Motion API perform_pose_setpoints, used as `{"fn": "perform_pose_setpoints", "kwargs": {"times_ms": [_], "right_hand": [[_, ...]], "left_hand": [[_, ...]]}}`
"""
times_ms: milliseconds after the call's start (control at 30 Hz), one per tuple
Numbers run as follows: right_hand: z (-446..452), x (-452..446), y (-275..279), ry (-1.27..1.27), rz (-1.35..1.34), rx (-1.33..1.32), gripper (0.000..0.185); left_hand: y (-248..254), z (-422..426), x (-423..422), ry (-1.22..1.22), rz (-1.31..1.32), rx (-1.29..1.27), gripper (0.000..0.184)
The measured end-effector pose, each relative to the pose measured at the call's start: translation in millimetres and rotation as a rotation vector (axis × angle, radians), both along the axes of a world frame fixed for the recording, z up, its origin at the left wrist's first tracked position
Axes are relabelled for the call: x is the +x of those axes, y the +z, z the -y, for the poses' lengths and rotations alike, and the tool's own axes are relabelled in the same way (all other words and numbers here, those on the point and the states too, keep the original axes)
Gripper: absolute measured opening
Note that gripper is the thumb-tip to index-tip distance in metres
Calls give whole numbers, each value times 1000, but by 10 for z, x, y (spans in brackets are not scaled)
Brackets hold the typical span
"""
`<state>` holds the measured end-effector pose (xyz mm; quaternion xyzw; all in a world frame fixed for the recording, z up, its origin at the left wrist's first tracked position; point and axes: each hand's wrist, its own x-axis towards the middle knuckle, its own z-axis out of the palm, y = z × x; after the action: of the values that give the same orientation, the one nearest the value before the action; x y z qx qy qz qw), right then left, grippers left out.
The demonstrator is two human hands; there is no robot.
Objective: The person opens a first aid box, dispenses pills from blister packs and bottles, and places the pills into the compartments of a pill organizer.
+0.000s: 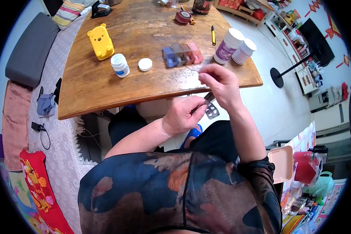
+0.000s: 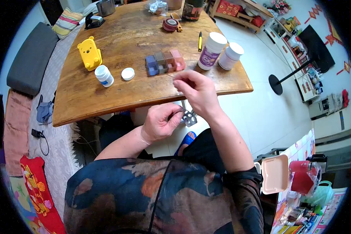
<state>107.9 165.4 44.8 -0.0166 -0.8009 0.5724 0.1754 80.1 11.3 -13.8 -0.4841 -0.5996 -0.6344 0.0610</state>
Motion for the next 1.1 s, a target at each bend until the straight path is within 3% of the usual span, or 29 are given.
{"fn": "perform_pose_setpoints", "kwargs": {"times_ms": [233,300,500,733,800,867,1000,1100], "right_hand": [[135,-684,110,10,-127,282,11],[164,-801,87,8,-270,526,9],[157,-978,-55,3,-260,741,10],[107,-804,41,-41,-233,665,10],[28,-606,55,73,-95,355,14],[36,-254,181,174,86,244,22],[50,353,-24,151,43,159,27],[53,700,-303,13,-44,86,21]], "left_hand": [[56,50,-45,14,-25,59,5],[79,79,-53,2,21,62,6],[70,86,-63,18,39,79,7],[55,85,-60,77,55,34,8],[7,44,-72,145,49,58,8],[-76,85,-105,173,101,-48,10],[-194,9,-86,-74,355,80,13],[-204,-40,17,-316,704,-42,13]]}}
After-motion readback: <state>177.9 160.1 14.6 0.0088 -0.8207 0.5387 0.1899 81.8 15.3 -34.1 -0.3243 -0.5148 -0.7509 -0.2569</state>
